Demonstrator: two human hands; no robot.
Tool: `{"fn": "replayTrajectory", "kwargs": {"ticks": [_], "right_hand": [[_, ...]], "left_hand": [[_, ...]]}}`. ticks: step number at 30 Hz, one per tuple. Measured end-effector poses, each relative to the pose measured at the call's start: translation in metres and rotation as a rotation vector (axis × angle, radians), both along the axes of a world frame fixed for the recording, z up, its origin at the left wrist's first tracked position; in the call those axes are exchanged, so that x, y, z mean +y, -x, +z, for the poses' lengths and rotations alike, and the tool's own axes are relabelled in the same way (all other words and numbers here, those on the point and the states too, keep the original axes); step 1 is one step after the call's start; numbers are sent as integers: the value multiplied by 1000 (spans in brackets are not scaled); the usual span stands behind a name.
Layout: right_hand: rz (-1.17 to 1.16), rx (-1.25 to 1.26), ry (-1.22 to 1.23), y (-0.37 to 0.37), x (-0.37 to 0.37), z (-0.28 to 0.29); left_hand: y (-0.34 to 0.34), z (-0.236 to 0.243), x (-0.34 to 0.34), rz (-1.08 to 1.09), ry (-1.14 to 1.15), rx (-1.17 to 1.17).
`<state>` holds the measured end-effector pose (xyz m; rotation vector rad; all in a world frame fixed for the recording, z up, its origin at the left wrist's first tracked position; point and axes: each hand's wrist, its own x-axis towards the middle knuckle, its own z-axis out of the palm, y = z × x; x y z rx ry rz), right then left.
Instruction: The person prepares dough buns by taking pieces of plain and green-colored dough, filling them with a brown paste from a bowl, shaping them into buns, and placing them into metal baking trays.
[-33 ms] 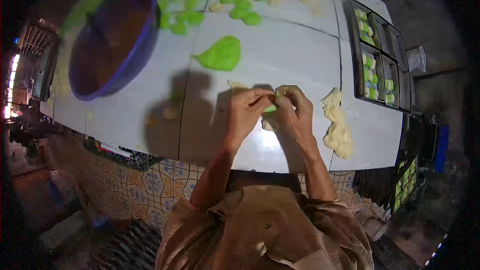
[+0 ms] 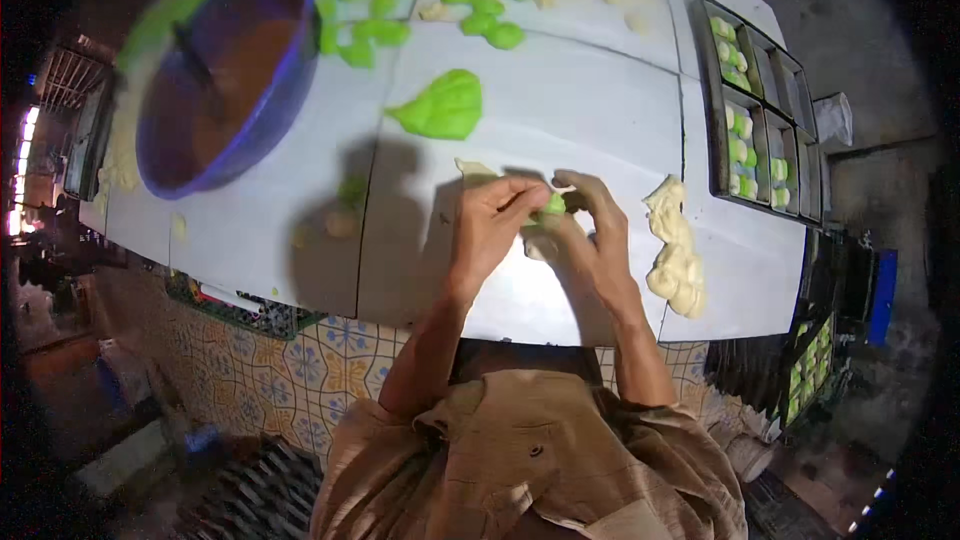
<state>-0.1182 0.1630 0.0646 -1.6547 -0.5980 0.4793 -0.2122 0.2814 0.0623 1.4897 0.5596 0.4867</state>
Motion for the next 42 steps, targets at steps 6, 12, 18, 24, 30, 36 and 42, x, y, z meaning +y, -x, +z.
{"fn": "replayTrajectory", "kwargs": {"ticks": [6, 12, 18, 24, 30, 36, 42], "right_hand": [[2, 339, 201, 7, -27, 12], [206, -422, 396, -2, -34, -30], [110, -469, 442, 28, -4, -4], [516, -631, 179, 81, 94, 9], [766, -1102, 119, 145, 188, -62], [565, 335, 319, 141, 200, -47], [602, 629, 39, 139, 191, -43]], "left_hand": [[7, -12, -10, -9, 227, 183], [71, -66, 4, 94, -21, 177], [133, -60, 29, 202, 93, 481], [195, -72, 54, 623, -11, 319], [216, -60, 106, 855, -825, 544], [226, -67, 137, 645, -659, 507], [212, -48, 129, 476, -367, 191]]}}
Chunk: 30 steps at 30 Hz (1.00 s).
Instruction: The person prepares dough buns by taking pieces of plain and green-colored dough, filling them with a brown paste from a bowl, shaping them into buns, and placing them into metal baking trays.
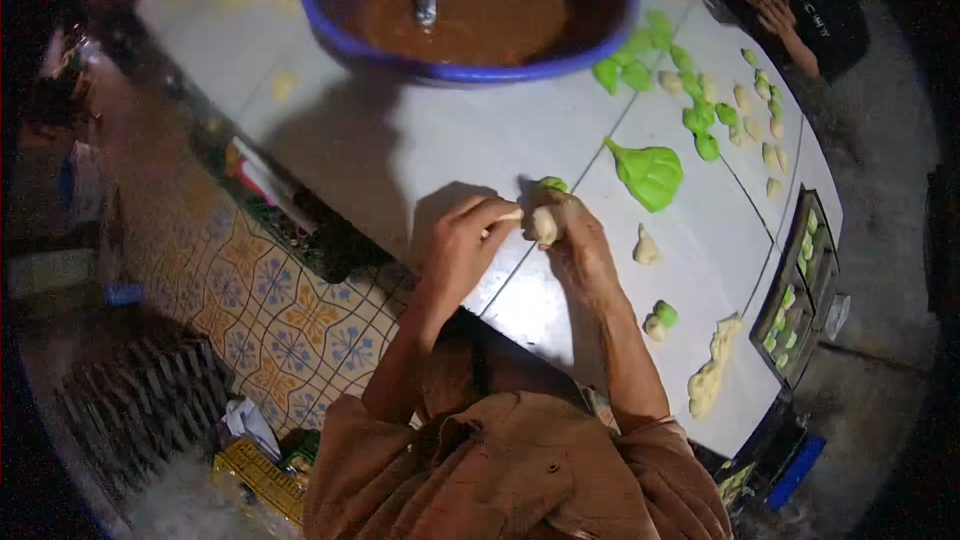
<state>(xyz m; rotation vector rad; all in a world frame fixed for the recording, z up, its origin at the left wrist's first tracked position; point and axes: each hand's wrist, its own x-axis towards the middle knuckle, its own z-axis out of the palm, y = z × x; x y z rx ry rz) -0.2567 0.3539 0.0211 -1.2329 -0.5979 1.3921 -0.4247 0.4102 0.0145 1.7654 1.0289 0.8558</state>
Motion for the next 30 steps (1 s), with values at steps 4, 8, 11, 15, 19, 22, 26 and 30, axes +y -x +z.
{"fn": "replayTrajectory", "kwargs": {"ticks": [4, 8, 11, 15, 19, 22, 26, 30], "right_hand": [[20, 66, 49, -7, -13, -15], [-112, 191, 43, -25, -23, 7], [-173, 99, 91, -30, -32, 20], [-177, -14, 37, -25, -37, 39], [-226, -122, 94, -40, -53, 32], [-265, 73, 101, -50, -66, 33], [-235, -47, 86, -61, -83, 35], [-292, -368, 138, -66, -99, 34]], "left_hand": [[-28, 19, -12, -152, 60, 25], [-38, 17, -13, -177, 101, 40], [-54, 2, -19, -146, 410, -282], [-72, 9, -29, -87, 306, -251], [-81, 22, -38, -128, 210, -167], [-84, 4, -42, -228, 435, -257], [-92, 10, -44, -297, 704, -428], [-108, 17, -55, -357, 618, -255]]}}
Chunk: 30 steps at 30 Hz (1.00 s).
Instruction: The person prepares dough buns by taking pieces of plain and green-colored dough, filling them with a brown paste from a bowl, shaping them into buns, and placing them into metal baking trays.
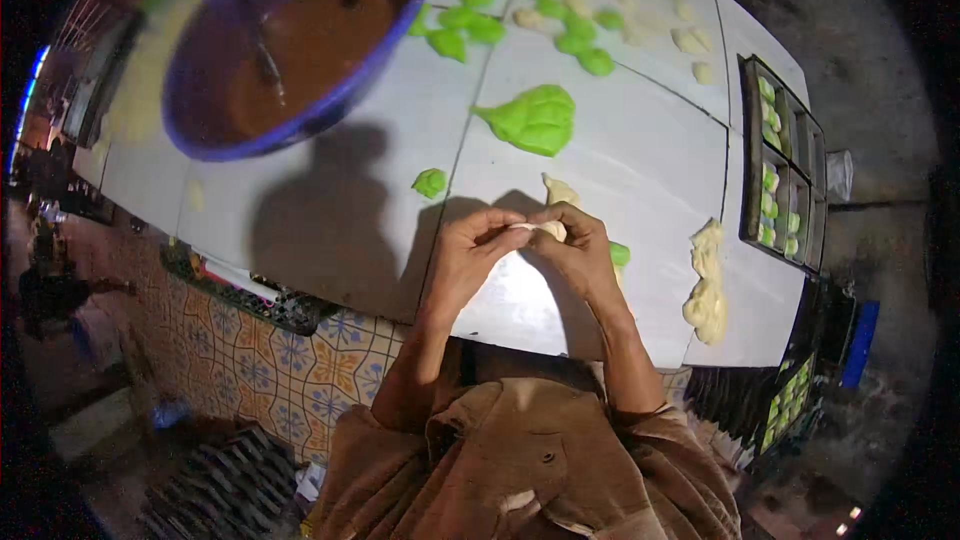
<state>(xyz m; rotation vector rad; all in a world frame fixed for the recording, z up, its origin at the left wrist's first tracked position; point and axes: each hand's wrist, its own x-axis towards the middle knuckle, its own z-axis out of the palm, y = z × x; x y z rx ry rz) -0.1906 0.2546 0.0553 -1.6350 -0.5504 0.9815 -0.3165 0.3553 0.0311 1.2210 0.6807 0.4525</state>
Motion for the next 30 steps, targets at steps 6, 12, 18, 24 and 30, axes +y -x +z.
{"fn": "replayTrajectory", "kwargs": {"ticks": [6, 12, 18, 24, 30], "right_hand": [[44, 247, -97, -47, -62, -2], [-310, 230, -383, -80, -101, -9], [-421, 286, -401, -78, -90, 8], [-195, 366, -287, -41, -62, 22], [-17, -456, -230, -31, -38, -2]], "left_hand": [[-36, -21, -9, 81, -91, -9], [-77, -48, 1, -174, -1459, 379], [-79, -32, -19, -221, -1351, 463], [-70, 20, -48, -313, -252, 134], [-42, -12, -49, 65, 96, -143]]}}
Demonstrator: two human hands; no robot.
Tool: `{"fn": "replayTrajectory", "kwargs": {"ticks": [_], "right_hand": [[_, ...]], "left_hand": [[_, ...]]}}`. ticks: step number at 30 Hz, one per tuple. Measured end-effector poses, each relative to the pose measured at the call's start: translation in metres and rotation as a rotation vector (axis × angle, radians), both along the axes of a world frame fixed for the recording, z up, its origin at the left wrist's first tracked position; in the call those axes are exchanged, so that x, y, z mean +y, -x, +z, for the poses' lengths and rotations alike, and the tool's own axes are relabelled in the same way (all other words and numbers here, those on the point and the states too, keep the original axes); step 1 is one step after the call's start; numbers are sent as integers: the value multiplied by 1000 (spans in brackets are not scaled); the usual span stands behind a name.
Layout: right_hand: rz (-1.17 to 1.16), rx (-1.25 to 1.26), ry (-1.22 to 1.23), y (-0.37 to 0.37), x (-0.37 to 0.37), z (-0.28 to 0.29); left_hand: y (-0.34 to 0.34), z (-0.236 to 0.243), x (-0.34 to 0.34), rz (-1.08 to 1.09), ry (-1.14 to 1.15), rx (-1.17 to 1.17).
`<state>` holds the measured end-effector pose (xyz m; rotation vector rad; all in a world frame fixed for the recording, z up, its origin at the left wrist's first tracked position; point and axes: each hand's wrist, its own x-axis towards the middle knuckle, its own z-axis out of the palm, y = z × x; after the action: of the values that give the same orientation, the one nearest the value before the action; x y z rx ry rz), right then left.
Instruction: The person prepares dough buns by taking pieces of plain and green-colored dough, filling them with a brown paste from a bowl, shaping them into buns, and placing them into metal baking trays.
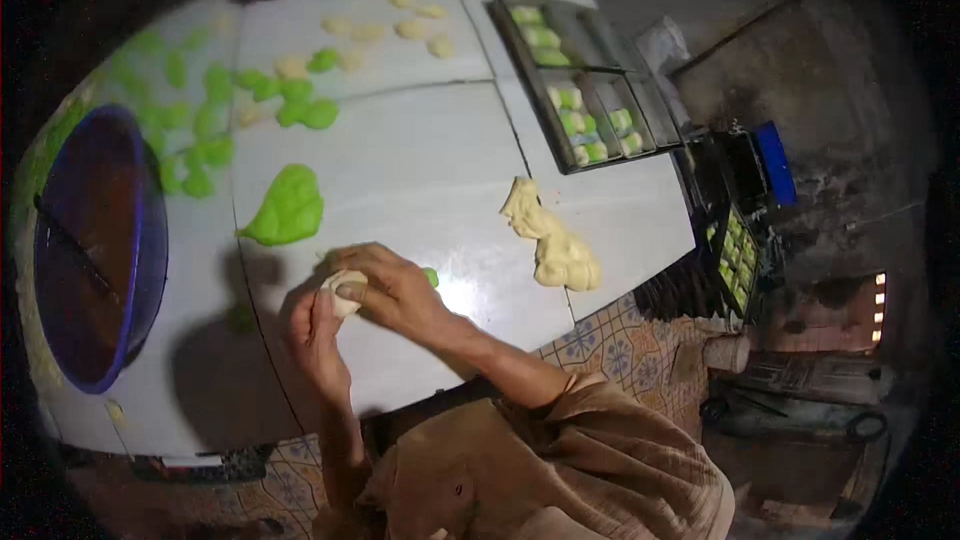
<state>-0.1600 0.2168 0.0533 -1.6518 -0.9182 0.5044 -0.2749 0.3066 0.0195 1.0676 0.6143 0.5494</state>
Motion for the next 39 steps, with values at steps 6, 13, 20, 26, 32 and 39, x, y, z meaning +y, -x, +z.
{"fn": "replayTrajectory", "kwargs": {"ticks": [6, 13, 20, 26, 32, 39], "right_hand": [[-33, 15, -41, 11, 38, 17], [264, 1046, -264, 39, 107, 62], [442, 670, 105, 70, 241, 100], [901, -450, 158, 72, 401, 51], [1175, -1210, 579, 86, 425, 27], [1425, -639, 628, 97, 423, 27]], "left_hand": [[-7, -2, 28, 266, -323, 23], [-19, 31, 55, 676, -652, -162], [45, 2, 93, 589, -24, -294], [105, -5, 124, 536, -40, -72], [135, -20, 127, 559, -65, 11], [137, -19, 135, 594, 3, -13]]}}
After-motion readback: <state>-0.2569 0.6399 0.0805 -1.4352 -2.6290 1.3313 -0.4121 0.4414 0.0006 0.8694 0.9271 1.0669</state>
